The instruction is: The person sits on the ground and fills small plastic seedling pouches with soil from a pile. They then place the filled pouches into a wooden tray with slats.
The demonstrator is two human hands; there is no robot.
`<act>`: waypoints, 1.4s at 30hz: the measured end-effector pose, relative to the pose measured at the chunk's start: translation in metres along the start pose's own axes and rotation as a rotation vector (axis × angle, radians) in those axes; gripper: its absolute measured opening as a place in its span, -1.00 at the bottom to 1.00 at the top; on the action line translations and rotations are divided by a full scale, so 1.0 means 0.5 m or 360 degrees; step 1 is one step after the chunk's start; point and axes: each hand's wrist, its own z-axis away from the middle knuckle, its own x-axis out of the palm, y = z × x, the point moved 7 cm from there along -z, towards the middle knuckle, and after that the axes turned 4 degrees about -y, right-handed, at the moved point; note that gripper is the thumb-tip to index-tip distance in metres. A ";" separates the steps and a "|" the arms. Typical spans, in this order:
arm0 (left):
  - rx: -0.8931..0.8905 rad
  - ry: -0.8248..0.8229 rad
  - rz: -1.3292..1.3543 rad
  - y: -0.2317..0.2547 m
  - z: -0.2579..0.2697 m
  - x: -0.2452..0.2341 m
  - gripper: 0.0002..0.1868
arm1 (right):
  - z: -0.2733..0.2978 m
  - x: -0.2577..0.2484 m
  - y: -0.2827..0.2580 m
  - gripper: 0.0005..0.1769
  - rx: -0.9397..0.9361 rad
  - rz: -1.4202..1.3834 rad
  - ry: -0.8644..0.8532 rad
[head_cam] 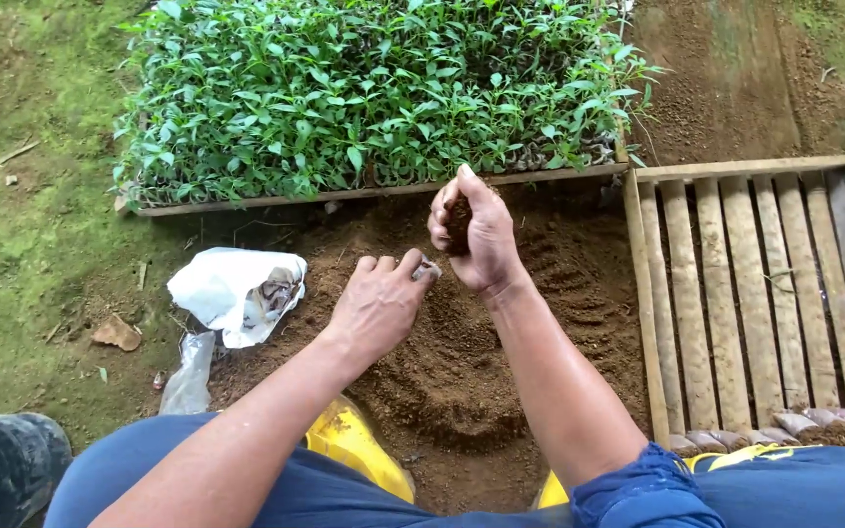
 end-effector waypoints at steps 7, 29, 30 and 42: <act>0.0020 0.0046 0.0021 -0.010 -0.009 0.019 -0.60 | 0.029 0.054 -0.001 -0.46 -0.0299 0.0114 -0.0059; -0.0122 0.0132 0.0398 -0.029 -0.005 -0.026 -0.54 | 0.097 0.117 -0.106 -0.18 -0.0238 0.1552 -0.0413; -0.0156 0.0163 0.0430 -0.038 -0.009 -0.029 -0.58 | 0.098 0.117 -0.092 -0.29 0.0004 0.1900 -0.0520; -0.0135 0.0540 0.0836 -0.060 0.029 -0.128 -0.55 | 0.077 0.081 -0.044 -0.76 -0.0136 0.2053 -0.0519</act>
